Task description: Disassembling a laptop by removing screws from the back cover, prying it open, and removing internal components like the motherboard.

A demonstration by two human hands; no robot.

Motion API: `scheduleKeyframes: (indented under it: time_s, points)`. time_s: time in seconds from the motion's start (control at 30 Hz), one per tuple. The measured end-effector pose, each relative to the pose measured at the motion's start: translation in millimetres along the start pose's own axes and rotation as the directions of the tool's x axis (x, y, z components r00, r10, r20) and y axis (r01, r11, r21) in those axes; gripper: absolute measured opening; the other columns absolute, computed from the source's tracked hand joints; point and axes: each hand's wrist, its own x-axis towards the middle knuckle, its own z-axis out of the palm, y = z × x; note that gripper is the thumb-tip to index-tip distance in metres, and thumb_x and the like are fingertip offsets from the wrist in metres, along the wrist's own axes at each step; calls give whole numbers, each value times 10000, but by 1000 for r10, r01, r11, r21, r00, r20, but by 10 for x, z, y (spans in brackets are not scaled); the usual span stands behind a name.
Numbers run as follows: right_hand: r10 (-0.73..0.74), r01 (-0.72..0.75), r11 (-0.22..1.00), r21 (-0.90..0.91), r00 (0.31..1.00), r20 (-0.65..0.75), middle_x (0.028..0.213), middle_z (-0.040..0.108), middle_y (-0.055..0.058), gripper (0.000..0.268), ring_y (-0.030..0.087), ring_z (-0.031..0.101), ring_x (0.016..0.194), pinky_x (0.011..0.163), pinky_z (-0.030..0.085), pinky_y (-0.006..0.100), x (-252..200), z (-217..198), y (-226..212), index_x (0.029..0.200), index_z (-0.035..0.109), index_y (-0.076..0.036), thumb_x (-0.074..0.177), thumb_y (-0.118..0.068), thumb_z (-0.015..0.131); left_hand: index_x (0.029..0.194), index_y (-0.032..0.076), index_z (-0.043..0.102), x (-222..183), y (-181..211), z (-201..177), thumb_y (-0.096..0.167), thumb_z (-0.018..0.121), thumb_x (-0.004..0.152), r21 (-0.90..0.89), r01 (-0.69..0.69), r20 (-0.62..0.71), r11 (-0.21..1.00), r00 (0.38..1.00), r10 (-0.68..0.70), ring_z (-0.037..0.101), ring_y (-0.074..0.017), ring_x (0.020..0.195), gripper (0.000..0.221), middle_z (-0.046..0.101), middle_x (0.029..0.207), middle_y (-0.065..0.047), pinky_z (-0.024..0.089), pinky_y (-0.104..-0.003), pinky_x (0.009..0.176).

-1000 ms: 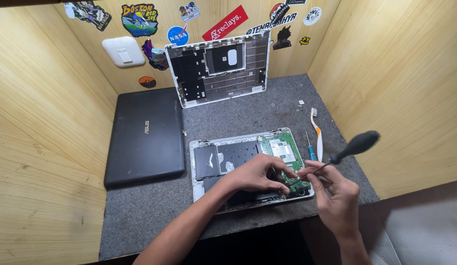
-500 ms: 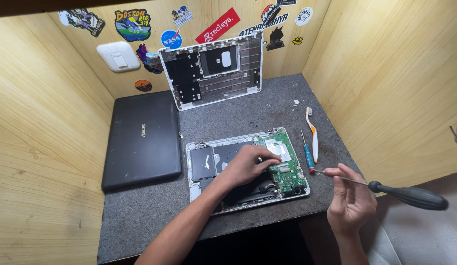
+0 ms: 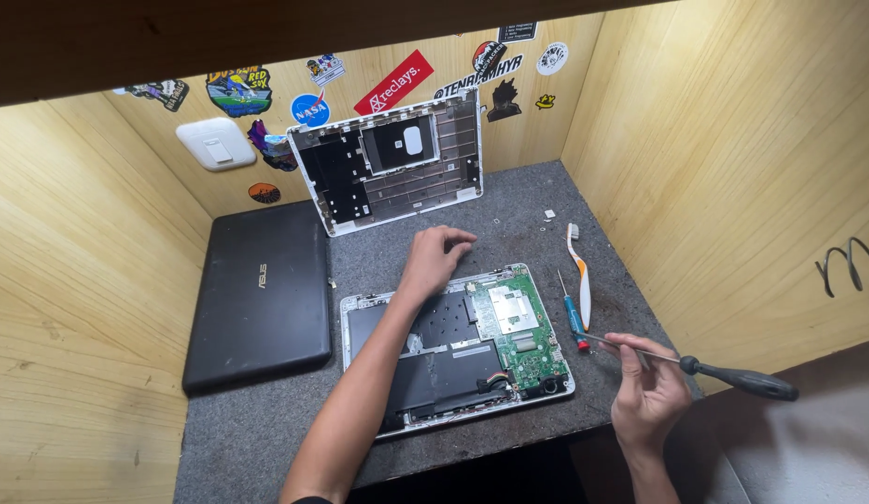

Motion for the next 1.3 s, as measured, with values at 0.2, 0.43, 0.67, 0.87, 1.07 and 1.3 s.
scheduleKeyframes:
  time_s: [0.2, 0.43, 0.67, 0.87, 1.07, 1.3]
  points:
    - [14, -9, 998, -68, 997, 75, 1008, 716, 210, 72, 305, 757, 908, 885, 679, 352, 21, 8, -48, 1045, 636, 101, 1030, 59, 579, 1438, 110, 562, -26, -133, -31, 47, 623, 976, -124, 51, 43, 991, 998, -46, 537, -70, 556, 470, 713, 1320, -105, 604, -273, 741]
    - [30, -27, 999, -42, 997, 74, 1027, 697, 232, 59, 321, 749, 906, 886, 676, 366, 4, 9, -19, 1065, 618, 103, 1043, 69, 575, 1409, 106, 603, -259, -96, -218, 77, 607, 983, -166, 6, -39, 986, 999, -13, 712, -137, 885, 428, 758, 1215, -106, 606, -294, 778]
    - [42, -33, 996, -87, 994, 104, 1023, 708, 220, 71, 309, 754, 913, 877, 679, 360, 33, 10, -33, 1073, 635, 101, 1031, 69, 587, 1161, 198, 744, -688, 57, -290, 367, 734, 905, 264, -213, 265, 941, 954, 142, 573, -197, 1009, 307, 687, 1029, -14, 461, -368, 879]
    - [63, -44, 991, -125, 987, 149, 1067, 725, 195, 92, 292, 768, 936, 906, 657, 332, 3, 17, -16, 1101, 644, 74, 1037, 31, 593, 1164, 190, 688, -743, 59, -248, 478, 861, 753, 333, -201, 268, 921, 957, 112, 495, -210, 1099, 531, 595, 1125, -30, 434, -382, 947]
    - [86, -57, 988, -145, 975, 204, 1089, 728, 186, 110, 272, 774, 901, 852, 664, 324, 2, 48, -41, 1106, 650, 62, 1043, 10, 576, 1157, 156, 656, -781, 104, -202, 445, 864, 763, 299, -148, 270, 943, 961, 65, 539, -192, 1092, 531, 635, 1148, -29, 466, -361, 936]
    - [120, -90, 986, -137, 966, 229, 1078, 731, 178, 159, 246, 765, 879, 825, 671, 314, 24, 52, -100, 1144, 662, 63, 1041, -15, 568, 1115, 179, 673, -777, 93, -178, 373, 889, 750, 156, 31, 223, 987, 973, -66, 647, -109, 897, 467, 691, 993, 27, 512, -301, 783]
